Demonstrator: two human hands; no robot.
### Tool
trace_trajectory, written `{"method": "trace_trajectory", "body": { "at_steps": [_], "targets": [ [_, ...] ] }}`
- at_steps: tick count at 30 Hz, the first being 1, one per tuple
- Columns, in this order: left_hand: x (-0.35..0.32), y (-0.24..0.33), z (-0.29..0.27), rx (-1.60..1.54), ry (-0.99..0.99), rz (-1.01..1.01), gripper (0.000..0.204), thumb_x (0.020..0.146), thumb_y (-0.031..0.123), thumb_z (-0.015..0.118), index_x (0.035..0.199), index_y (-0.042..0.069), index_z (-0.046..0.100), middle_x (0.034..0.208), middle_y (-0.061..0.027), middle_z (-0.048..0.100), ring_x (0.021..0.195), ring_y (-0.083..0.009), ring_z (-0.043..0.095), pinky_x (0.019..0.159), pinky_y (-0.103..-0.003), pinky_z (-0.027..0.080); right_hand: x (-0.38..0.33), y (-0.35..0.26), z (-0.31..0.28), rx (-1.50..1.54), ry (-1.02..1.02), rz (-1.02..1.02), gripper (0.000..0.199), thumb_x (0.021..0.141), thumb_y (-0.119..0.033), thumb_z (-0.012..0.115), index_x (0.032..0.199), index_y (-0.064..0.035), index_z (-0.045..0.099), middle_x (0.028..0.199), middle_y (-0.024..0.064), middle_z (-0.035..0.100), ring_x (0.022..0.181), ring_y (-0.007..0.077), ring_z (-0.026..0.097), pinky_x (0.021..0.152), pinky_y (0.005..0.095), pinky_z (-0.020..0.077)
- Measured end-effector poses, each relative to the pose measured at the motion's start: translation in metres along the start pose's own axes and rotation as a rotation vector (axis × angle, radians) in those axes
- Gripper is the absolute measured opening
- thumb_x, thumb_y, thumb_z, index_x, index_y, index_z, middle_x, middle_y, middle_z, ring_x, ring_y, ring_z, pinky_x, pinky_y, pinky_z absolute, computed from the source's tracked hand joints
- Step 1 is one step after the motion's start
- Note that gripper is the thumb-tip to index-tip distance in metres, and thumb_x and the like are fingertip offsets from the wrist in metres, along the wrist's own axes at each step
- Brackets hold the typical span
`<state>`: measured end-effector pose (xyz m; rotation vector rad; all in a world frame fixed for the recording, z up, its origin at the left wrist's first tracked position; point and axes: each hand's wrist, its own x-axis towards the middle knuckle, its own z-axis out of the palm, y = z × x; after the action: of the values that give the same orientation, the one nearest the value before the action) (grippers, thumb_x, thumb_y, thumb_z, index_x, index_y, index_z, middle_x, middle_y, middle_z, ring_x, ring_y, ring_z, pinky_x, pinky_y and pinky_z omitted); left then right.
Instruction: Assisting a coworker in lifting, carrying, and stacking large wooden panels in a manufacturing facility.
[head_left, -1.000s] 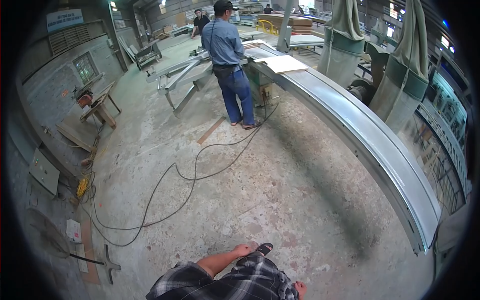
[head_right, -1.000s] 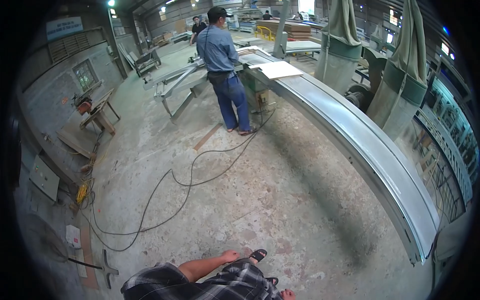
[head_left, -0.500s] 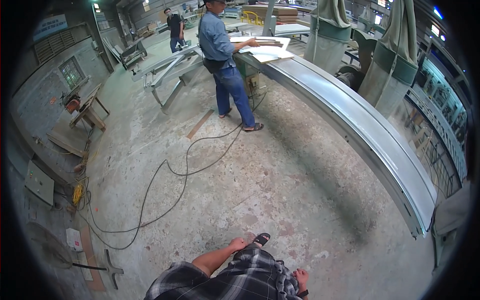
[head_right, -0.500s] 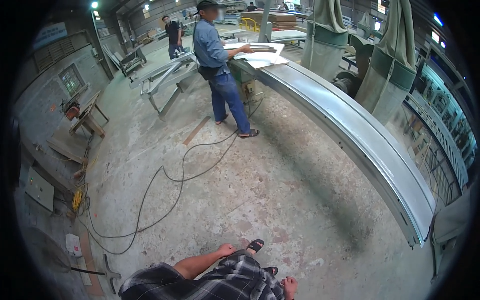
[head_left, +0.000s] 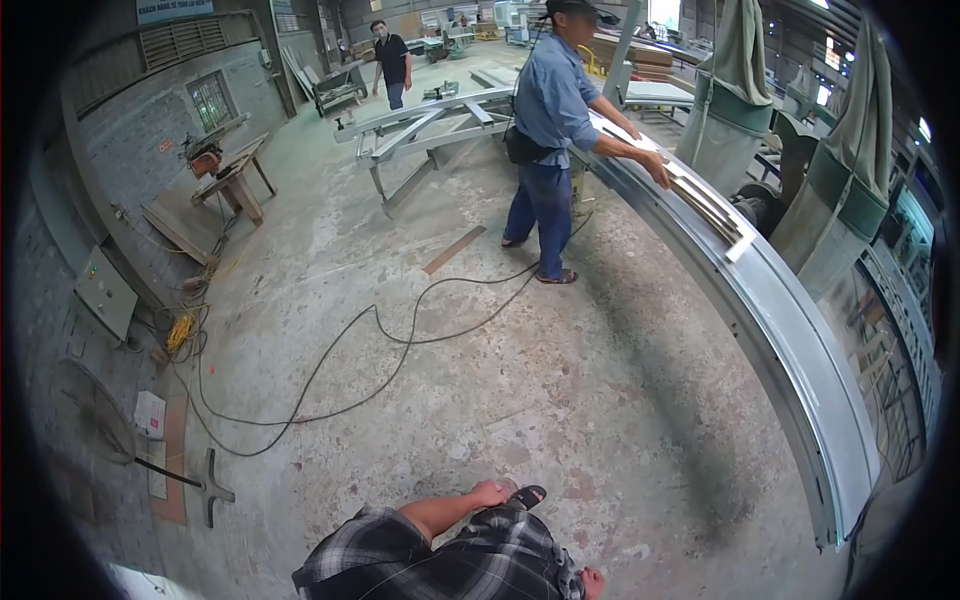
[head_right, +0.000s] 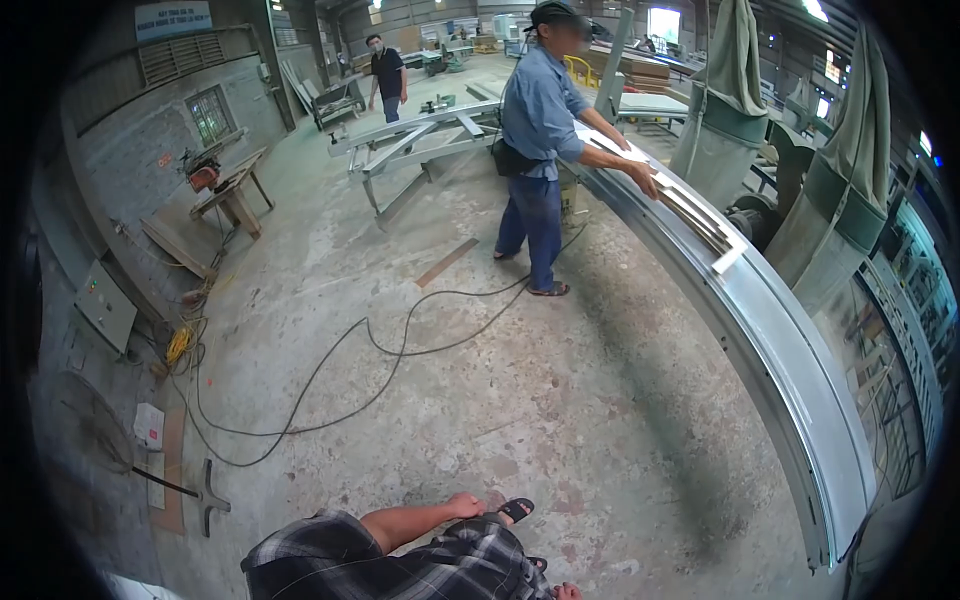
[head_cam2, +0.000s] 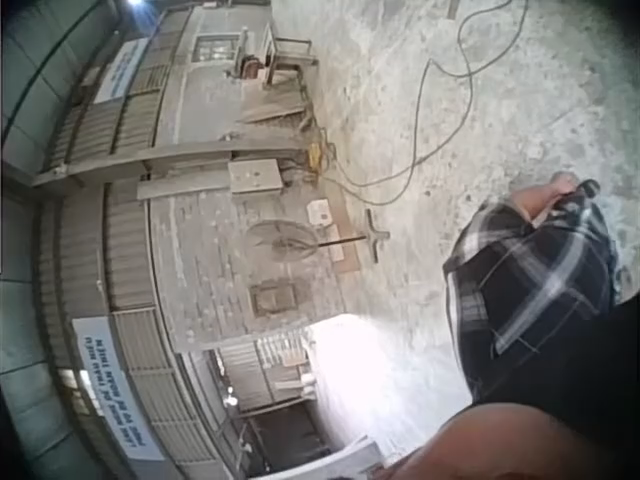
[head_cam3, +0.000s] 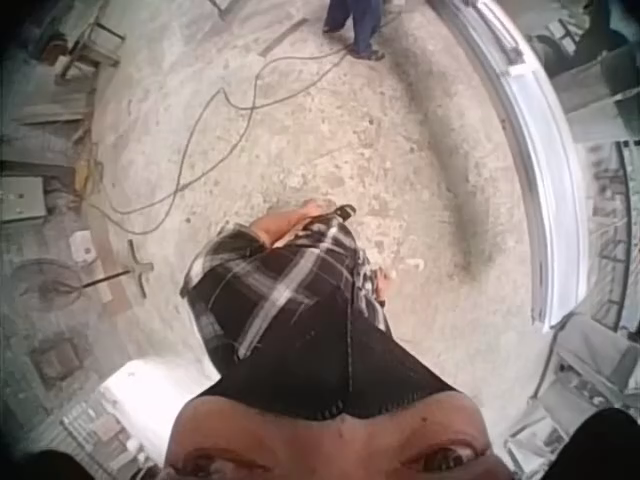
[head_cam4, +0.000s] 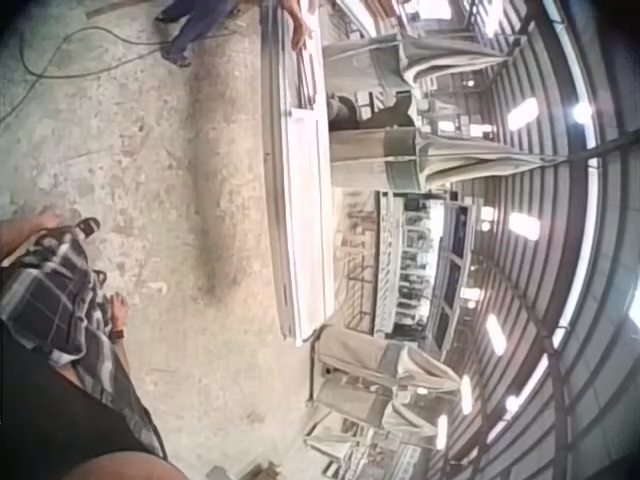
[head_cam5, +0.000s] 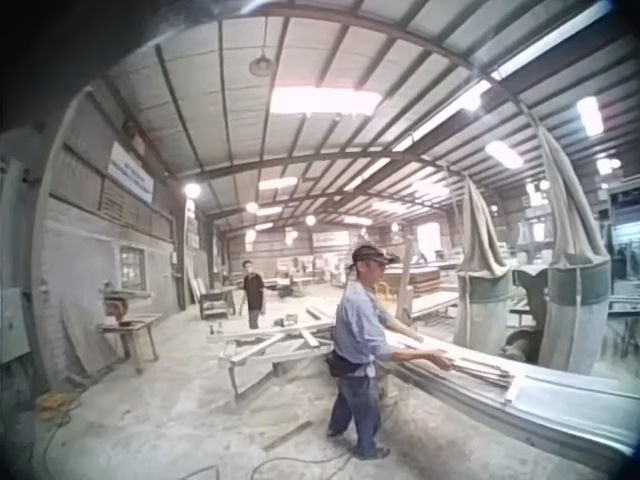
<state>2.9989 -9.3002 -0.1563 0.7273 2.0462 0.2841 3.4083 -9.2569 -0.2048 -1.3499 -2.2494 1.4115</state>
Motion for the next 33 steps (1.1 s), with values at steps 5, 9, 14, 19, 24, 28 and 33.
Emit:
{"method": "trace_trajectory", "body": {
  "at_steps": [5,9,14,19,24,28,33],
  "targets": [
    [-0.006,0.000,-0.001,-0.036,0.033,-0.050,0.037,0.069,0.043,0.045,0.076,0.012,0.064,0.076,-0.0106,0.061,0.073,-0.0235,0.059,0.070,-0.032,0.045,0.005,-0.013,-0.006,-0.046,0.056,-0.061,0.026,0.081,-0.017,0.045,0.102,-0.0025,0.050,0.090,0.0097,0.056,0.083,0.0241,0.050,0.069,0.0366,0.0388],
    [0.003,-0.006,0.007,-0.018,0.107,-0.033,0.036,0.069,0.040,0.044,0.077,0.009,0.062,0.078,-0.0134,0.060,0.075,-0.0272,0.058,0.070,-0.035,0.045,0.022,0.014,0.009,0.868,0.285,0.339,0.012,0.071,-0.001,0.053,0.082,0.0045,0.055,0.063,0.0102,0.058,0.055,0.0157,0.056,0.050,0.0238,0.0458],
    [0.019,-0.014,0.015,0.078,0.063,0.068,0.029,0.071,0.030,0.042,0.080,0.009,0.060,0.084,-0.0154,0.057,0.080,-0.0316,0.055,0.069,-0.038,0.043,0.028,-0.001,0.004,0.799,0.292,0.618,0.010,0.073,-0.005,0.051,0.083,-0.0043,0.052,0.065,0.0073,0.055,0.054,0.0159,0.055,0.044,0.0267,0.0450],
    [0.016,-0.003,0.015,0.054,0.042,0.099,0.029,0.071,0.030,0.043,0.086,0.010,0.058,0.086,-0.0140,0.058,0.081,-0.0317,0.055,0.069,-0.037,0.043,0.028,-0.028,-0.014,0.865,0.366,0.677,0.011,0.072,-0.004,0.052,0.083,-0.0059,0.052,0.066,0.0070,0.055,0.054,0.0148,0.055,0.044,0.0257,0.0446],
    [0.019,0.010,0.016,-0.017,-0.038,0.094,0.028,0.071,0.030,0.043,0.082,0.009,0.058,0.085,-0.0146,0.057,0.079,-0.0317,0.054,0.068,-0.037,0.043,0.024,-0.014,-0.007,0.900,0.391,0.686,0.012,0.072,-0.003,0.052,0.083,-0.0046,0.052,0.065,0.0073,0.056,0.052,0.0146,0.055,0.044,0.0253,0.0447],
    [0.030,0.002,0.020,0.029,0.070,0.158,0.030,0.072,0.031,0.043,0.082,0.006,0.058,0.084,-0.0162,0.057,0.081,-0.0318,0.054,0.067,-0.039,0.042,0.015,0.004,0.010,0.852,0.376,0.482,0.012,0.073,-0.005,0.053,0.084,-0.0020,0.053,0.066,0.0078,0.056,0.053,0.0154,0.056,0.045,0.0268,0.0459],
    [0.060,-0.005,0.020,0.122,-0.110,0.230,0.028,0.074,0.027,0.044,0.076,0.002,0.057,0.068,-0.0166,0.057,0.071,-0.0275,0.056,0.062,-0.037,0.042,0.013,-0.006,0.003,0.676,0.374,0.776,0.015,0.069,-0.015,0.060,0.077,-0.0023,0.058,0.064,0.0056,0.057,0.055,0.0104,0.055,0.050,0.0235,0.0458]
  ]
}}
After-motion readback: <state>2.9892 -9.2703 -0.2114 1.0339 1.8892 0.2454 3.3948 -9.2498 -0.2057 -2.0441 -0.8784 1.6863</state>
